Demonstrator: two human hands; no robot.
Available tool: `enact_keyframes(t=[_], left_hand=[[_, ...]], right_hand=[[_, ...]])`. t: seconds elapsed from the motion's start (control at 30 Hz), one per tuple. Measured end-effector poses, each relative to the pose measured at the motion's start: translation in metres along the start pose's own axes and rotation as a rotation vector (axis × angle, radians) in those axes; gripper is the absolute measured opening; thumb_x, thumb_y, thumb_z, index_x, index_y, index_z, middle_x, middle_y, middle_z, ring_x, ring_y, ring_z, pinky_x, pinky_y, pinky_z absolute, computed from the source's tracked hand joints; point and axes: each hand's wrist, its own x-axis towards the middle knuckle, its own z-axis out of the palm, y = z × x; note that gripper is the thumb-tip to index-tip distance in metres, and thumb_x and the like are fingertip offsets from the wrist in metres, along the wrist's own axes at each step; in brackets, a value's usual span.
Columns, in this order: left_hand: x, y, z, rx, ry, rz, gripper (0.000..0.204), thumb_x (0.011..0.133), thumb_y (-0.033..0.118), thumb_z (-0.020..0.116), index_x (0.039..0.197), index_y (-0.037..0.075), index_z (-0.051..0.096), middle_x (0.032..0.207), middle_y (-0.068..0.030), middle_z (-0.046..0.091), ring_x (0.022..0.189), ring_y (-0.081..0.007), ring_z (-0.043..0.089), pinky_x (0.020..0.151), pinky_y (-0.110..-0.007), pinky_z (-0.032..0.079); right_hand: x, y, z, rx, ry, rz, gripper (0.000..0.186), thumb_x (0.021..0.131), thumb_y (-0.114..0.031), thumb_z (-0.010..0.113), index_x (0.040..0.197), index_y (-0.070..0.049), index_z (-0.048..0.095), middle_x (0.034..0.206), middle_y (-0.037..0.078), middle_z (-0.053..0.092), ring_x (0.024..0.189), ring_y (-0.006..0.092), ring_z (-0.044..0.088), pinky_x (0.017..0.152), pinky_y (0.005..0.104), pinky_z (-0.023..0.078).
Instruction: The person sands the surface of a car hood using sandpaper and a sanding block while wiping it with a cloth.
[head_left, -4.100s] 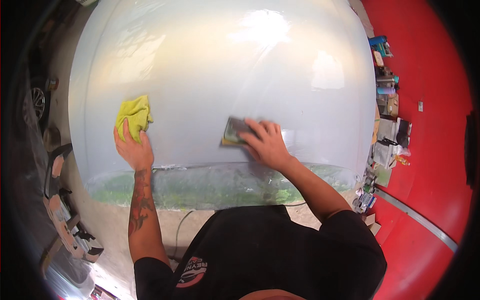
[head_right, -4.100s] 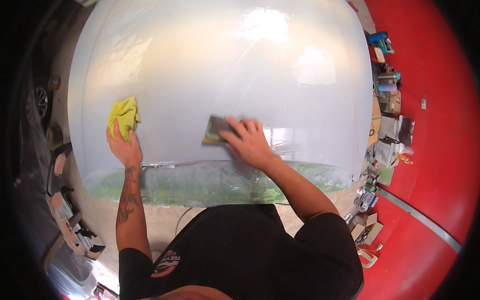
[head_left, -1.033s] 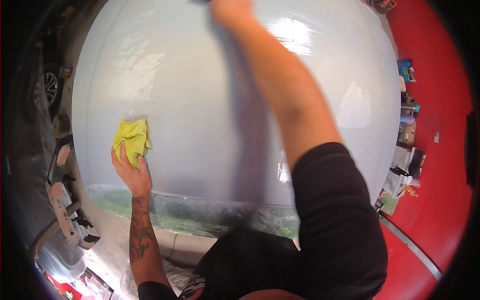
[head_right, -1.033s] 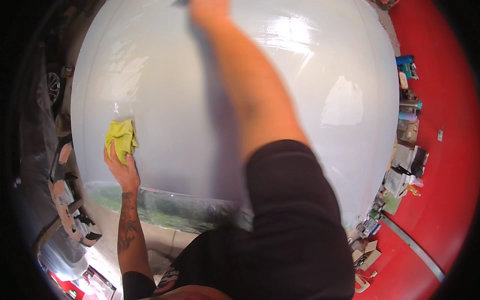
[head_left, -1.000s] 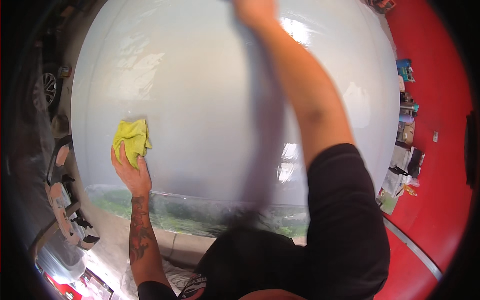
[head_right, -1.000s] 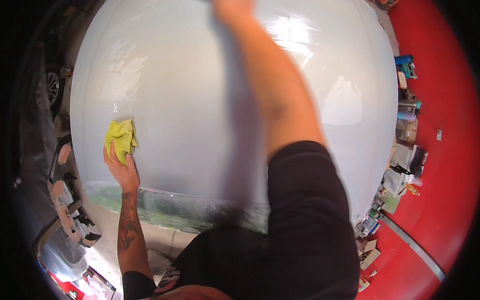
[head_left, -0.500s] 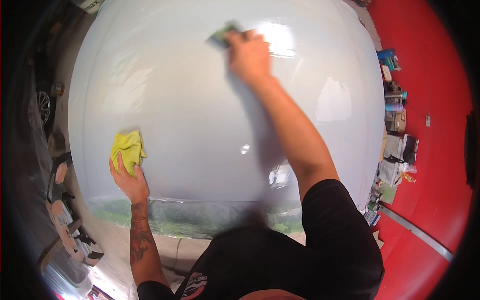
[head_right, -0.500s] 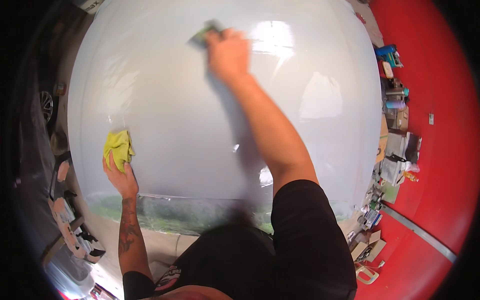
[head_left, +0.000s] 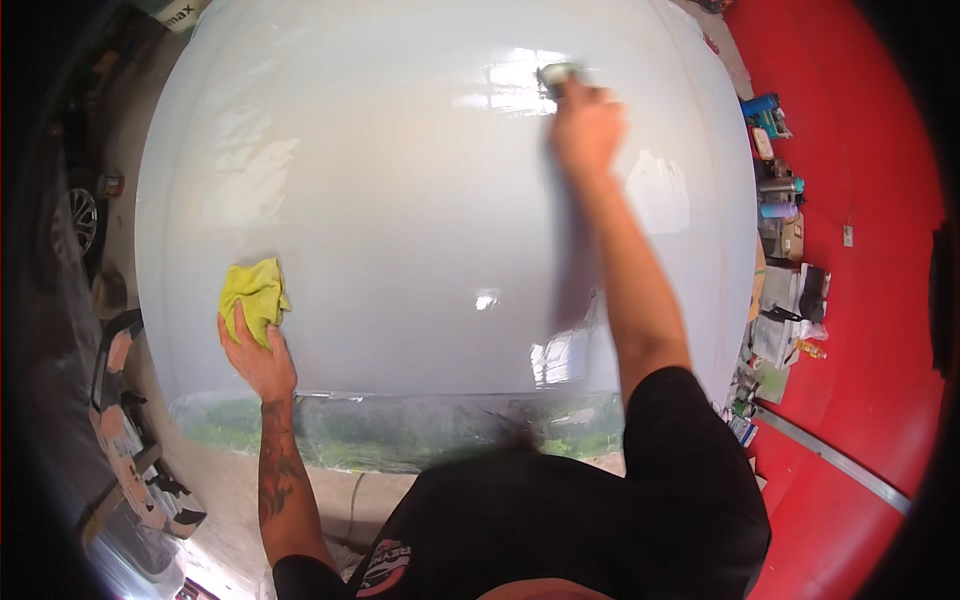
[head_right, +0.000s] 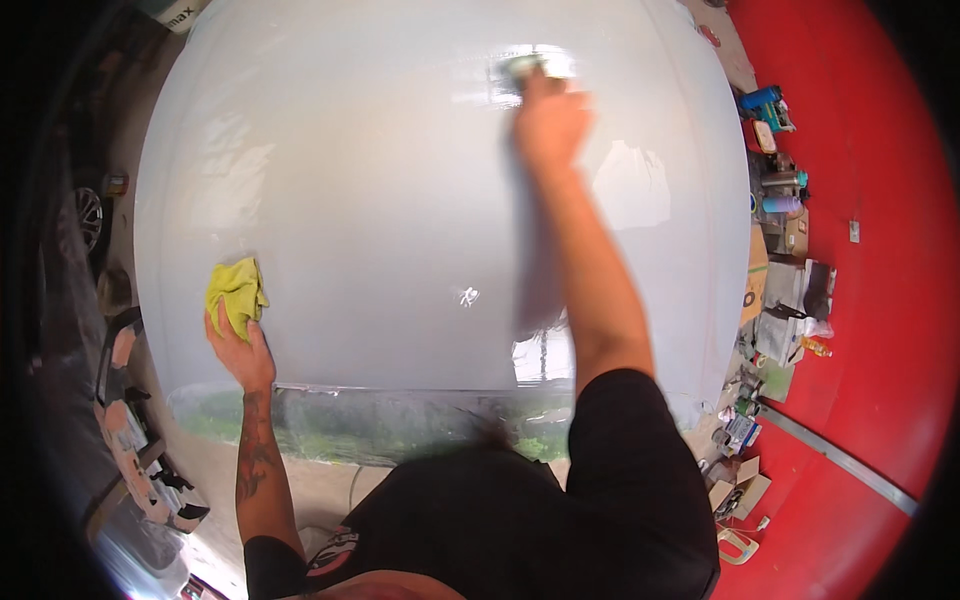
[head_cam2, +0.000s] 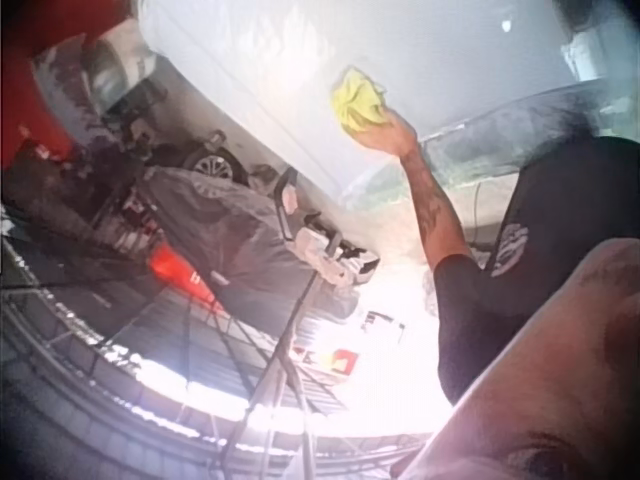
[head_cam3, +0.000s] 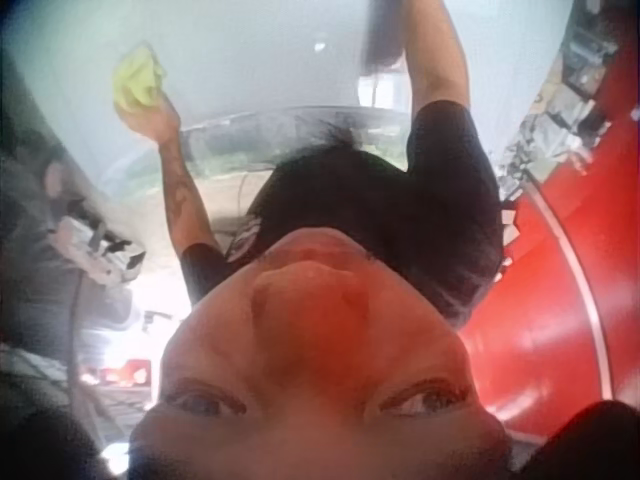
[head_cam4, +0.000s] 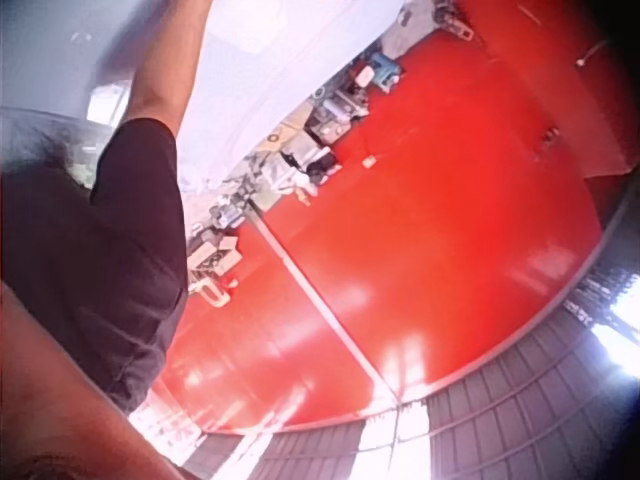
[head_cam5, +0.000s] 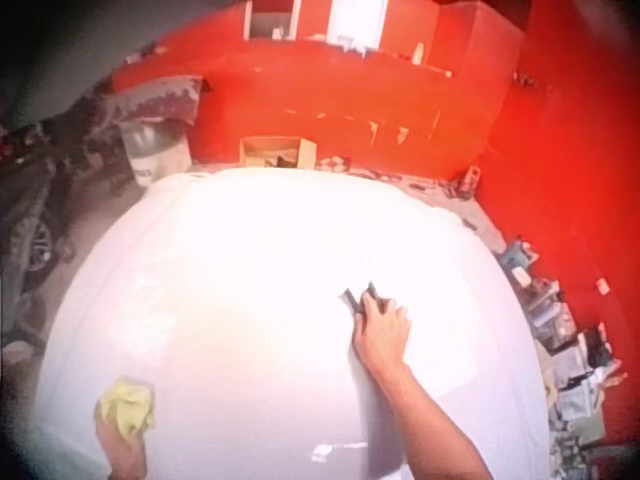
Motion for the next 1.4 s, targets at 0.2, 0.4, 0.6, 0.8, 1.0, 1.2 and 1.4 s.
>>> enact_keyframes(t=[0.2, 0.4, 0.6, 0.8, 1.0, 1.2, 1.4], left_hand=[[0.002, 0.001, -0.002, -0.018, -0.008, 0.021, 0.065, 0.090, 0.017, 0.063, 0.151, 0.013, 0.043, 0.155, -0.0251, 0.031, 0.142, -0.0439, 0.033, 0.116, -0.053, 0.029], [0.001, -0.001, 0.001, -0.029, -0.003, 0.002, 0.065, 0.090, 0.018, 0.063, 0.152, 0.013, 0.042, 0.155, -0.0265, 0.031, 0.142, -0.0443, 0.032, 0.116, -0.053, 0.029], [0.000, -0.002, 0.001, 0.030, 0.000, 0.018, 0.065, 0.092, 0.021, 0.063, 0.152, 0.013, 0.040, 0.155, -0.0259, 0.031, 0.142, -0.0436, 0.032, 0.116, -0.053, 0.028], [0.001, -0.003, 0.000, -0.013, -0.004, 0.031, 0.065, 0.092, 0.022, 0.062, 0.152, 0.014, 0.041, 0.155, -0.0246, 0.031, 0.142, -0.0428, 0.032, 0.116, -0.054, 0.028], [-0.001, -0.006, 0.003, -0.024, 0.014, 0.027, 0.065, 0.092, 0.023, 0.063, 0.152, 0.016, 0.041, 0.155, -0.0238, 0.031, 0.142, -0.0424, 0.032, 0.116, -0.054, 0.027], [0.001, -0.005, 0.001, 0.010, 0.014, 0.032, 0.065, 0.091, 0.022, 0.064, 0.152, 0.016, 0.042, 0.155, -0.0240, 0.030, 0.142, -0.0422, 0.031, 0.117, -0.054, 0.027], [-0.002, -0.007, 0.001, -0.022, 0.002, 0.027, 0.065, 0.091, 0.022, 0.064, 0.152, 0.017, 0.042, 0.155, -0.0243, 0.031, 0.142, -0.0422, 0.031, 0.116, -0.055, 0.026]], right_hand=[[-0.069, -0.049, -0.010, 0.391, -0.006, -0.458, 0.043, 0.084, -0.014, 0.071, 0.126, -0.022, 0.065, 0.114, 0.016, 0.063, 0.099, 0.0374, 0.060, 0.085, 0.0489, 0.049], [0.011, 0.105, -0.013, -0.200, -0.045, 0.390, 0.041, 0.096, -0.028, 0.059, 0.136, -0.020, 0.058, 0.119, 0.018, 0.058, 0.103, 0.0368, 0.055, 0.087, 0.0482, 0.047], [-0.118, -0.077, -0.030, 0.179, -0.142, -0.226, 0.046, 0.090, -0.014, 0.060, 0.136, -0.016, 0.057, 0.123, 0.019, 0.059, 0.103, 0.0398, 0.056, 0.088, 0.0500, 0.045], [-0.123, -0.043, -0.027, 0.285, -0.120, -0.529, 0.043, 0.085, -0.022, 0.072, 0.127, -0.022, 0.064, 0.126, 0.014, 0.057, 0.099, 0.0343, 0.055, 0.085, 0.0459, 0.047], [-0.003, 0.029, -0.021, -0.067, 0.064, 0.155, 0.039, 0.094, -0.023, 0.063, 0.132, -0.020, 0.061, 0.119, 0.017, 0.063, 0.097, 0.0382, 0.057, 0.085, 0.0484, 0.048], [-0.169, -0.138, -0.034, 0.460, -0.251, -0.587, 0.049, 0.082, -0.016, 0.072, 0.130, -0.022, 0.062, 0.130, 0.015, 0.054, 0.097, 0.0353, 0.054, 0.085, 0.0468, 0.046], [-0.081, -0.066, -0.006, 0.254, 0.010, -0.515, 0.041, 0.083, -0.018, 0.071, 0.123, -0.023, 0.066, 0.118, 0.011, 0.061, 0.092, 0.0338, 0.056, 0.080, 0.0437, 0.049]])
